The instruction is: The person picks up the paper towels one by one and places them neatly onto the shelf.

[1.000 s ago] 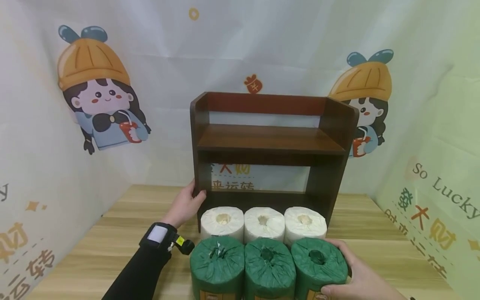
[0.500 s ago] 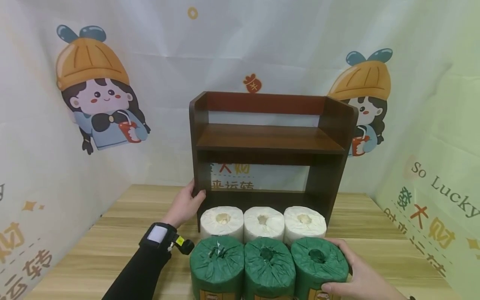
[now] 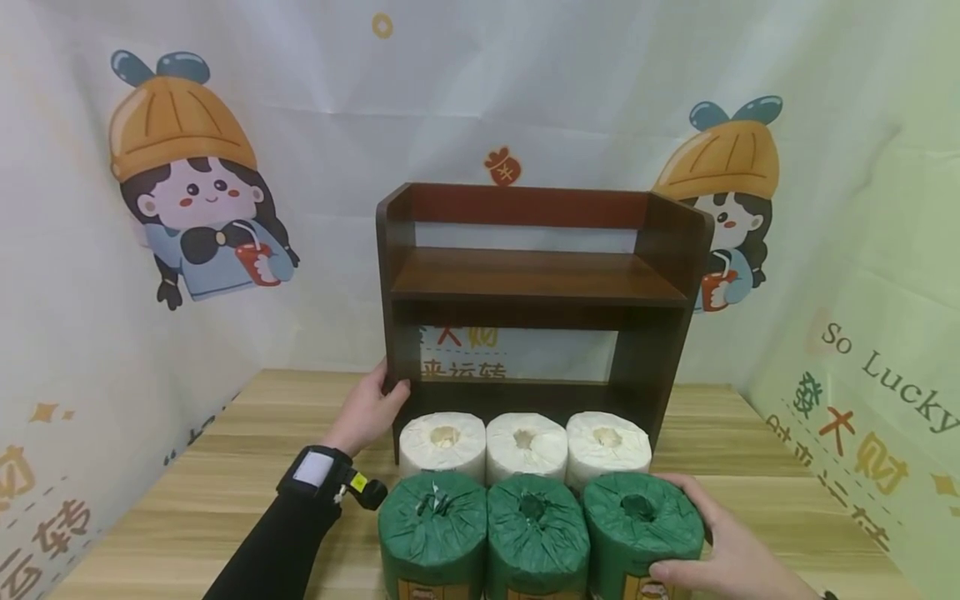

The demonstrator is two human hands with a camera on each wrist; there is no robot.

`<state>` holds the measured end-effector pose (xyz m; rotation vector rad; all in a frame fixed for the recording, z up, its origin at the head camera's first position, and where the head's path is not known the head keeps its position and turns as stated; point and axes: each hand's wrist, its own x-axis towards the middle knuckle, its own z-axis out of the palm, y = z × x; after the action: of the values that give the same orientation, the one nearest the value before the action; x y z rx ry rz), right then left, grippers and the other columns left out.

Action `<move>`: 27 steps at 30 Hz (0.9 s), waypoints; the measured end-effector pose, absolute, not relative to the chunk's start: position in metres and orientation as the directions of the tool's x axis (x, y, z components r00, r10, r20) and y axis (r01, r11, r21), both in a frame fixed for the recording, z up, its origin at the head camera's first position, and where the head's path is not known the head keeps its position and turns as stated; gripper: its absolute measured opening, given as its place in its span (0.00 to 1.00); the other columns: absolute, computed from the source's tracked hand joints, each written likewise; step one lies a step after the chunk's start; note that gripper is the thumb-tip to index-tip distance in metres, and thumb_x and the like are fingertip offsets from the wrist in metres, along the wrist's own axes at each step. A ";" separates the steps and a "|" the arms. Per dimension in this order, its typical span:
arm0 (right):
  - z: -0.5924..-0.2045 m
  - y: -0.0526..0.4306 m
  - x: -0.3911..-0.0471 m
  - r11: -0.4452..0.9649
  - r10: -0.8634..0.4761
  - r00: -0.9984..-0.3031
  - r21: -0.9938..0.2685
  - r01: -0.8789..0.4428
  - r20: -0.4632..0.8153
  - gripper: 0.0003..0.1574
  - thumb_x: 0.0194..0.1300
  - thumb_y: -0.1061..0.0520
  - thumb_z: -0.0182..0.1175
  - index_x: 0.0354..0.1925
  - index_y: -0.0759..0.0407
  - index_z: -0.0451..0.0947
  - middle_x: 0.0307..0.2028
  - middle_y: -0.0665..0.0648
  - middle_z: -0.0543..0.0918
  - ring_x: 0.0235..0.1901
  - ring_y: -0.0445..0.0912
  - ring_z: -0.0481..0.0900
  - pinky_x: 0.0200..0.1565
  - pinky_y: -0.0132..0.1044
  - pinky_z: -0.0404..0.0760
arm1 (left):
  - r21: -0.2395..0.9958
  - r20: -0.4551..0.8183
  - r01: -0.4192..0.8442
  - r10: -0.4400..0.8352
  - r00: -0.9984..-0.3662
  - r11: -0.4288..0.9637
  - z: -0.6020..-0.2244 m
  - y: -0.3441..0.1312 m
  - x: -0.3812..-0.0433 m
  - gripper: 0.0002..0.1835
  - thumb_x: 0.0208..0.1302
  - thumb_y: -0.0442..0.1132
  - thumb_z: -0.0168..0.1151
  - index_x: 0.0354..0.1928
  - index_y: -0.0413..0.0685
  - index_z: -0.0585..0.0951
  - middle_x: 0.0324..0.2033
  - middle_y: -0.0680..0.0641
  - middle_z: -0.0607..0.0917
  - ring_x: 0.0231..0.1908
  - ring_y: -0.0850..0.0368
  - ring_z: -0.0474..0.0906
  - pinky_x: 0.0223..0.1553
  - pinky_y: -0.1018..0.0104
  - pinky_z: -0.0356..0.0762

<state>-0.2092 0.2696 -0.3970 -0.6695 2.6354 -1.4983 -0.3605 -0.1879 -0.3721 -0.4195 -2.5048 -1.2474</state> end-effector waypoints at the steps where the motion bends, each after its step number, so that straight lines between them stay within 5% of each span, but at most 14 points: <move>1: -0.397 0.270 -0.209 0.435 -0.386 -0.905 -0.829 -0.351 0.180 0.47 0.56 0.59 0.73 0.67 0.50 0.59 0.59 0.59 0.71 0.52 0.53 0.72 0.50 0.53 0.72 | 0.716 0.398 0.391 0.122 -0.909 0.578 -0.372 -0.188 -0.360 0.28 0.76 0.44 0.50 0.74 0.50 0.61 0.62 0.38 0.73 0.57 0.45 0.70 0.54 0.42 0.74; 11: -0.391 0.274 -0.203 0.426 -0.404 -0.866 -0.776 -0.465 0.296 0.49 0.55 0.60 0.74 0.69 0.49 0.60 0.58 0.56 0.72 0.52 0.50 0.74 0.48 0.40 0.77 | 0.723 0.385 0.383 0.124 -0.914 0.576 -0.373 -0.187 -0.361 0.27 0.77 0.45 0.50 0.73 0.49 0.61 0.63 0.38 0.72 0.58 0.44 0.70 0.55 0.42 0.73; 27: -0.370 0.274 -0.196 0.422 -0.405 -0.858 -0.768 -0.482 0.316 0.47 0.57 0.61 0.72 0.68 0.46 0.60 0.58 0.54 0.72 0.53 0.48 0.73 0.48 0.39 0.77 | 0.715 0.397 0.394 0.128 -0.909 0.577 -0.371 -0.188 -0.360 0.27 0.76 0.44 0.50 0.73 0.47 0.62 0.62 0.37 0.73 0.57 0.44 0.71 0.54 0.41 0.74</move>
<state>-0.1956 0.2735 -0.3695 -0.8505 2.7171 -1.5121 -0.3599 -0.1884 -0.3711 -0.4279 -2.5096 -1.2477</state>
